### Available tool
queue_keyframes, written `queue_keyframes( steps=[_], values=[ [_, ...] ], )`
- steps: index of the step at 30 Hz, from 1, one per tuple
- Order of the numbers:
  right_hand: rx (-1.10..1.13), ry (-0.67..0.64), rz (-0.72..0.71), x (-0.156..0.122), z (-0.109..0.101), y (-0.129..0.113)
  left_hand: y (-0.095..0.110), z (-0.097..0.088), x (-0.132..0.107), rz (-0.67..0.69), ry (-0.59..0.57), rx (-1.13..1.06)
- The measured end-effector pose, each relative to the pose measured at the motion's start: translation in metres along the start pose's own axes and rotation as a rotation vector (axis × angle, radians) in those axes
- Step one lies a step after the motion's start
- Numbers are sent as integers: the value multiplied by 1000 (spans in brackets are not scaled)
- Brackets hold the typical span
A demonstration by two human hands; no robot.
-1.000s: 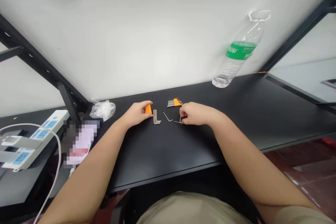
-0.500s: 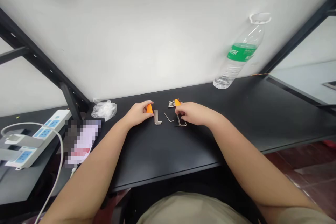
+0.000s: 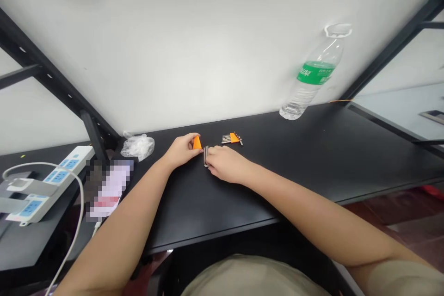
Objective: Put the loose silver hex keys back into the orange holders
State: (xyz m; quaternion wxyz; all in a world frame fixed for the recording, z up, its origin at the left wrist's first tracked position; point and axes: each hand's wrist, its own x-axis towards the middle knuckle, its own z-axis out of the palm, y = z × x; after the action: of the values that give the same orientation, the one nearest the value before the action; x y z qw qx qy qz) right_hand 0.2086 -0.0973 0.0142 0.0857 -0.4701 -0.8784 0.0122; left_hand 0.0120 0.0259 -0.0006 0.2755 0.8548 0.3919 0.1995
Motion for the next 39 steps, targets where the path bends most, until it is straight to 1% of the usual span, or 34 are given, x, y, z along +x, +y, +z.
queue_keyframes(
  steps=[3, 5, 6, 8, 10, 11, 13, 15, 17, 21, 25, 32, 35, 39],
  values=[
    [-54, 3, 18, 1, 3, -6, 1, 0, -1, 10, 16, 14],
    [12, 26, 45, -1, 2, -4, 1, 0, -2, 30, 34, 18],
    [96, 46, 72, -3, 0, -1, 1, 0, -3, 41, 47, 20],
    [361, 113, 169, -6, -2, 11, 2, 0, -4, 61, 75, 29],
    [698, 217, 306, -9, -4, 26, 3, -1, -5, 83, 94, 44],
    [884, 265, 351, -10, -4, 34, 4, -1, -5, 94, 100, 53],
    [1187, 346, 375, -12, -4, 48, 7, 0, -5, 121, 108, 68],
    [1352, 381, 356, -13, -4, 56, 10, 1, -5, 149, 121, 77],
    [1406, 367, 332, -14, -4, 59, 13, 2, -5, 165, 139, 80],
    [1456, 304, 280, -15, -4, 56, 16, 4, -6, 160, 182, 86],
    [1510, 289, 264, -15, -4, 53, 17, 4, -7, 174, 206, 86],
    [1786, 263, 283, -14, -8, 59, 23, 3, -10, 236, 269, 80],
    [1811, 226, 295, -16, -10, 63, 25, 2, -10, 252, 289, 70],
    [1798, 194, 269, -18, -10, 65, 26, 1, -10, 228, 281, 70]
  ],
)
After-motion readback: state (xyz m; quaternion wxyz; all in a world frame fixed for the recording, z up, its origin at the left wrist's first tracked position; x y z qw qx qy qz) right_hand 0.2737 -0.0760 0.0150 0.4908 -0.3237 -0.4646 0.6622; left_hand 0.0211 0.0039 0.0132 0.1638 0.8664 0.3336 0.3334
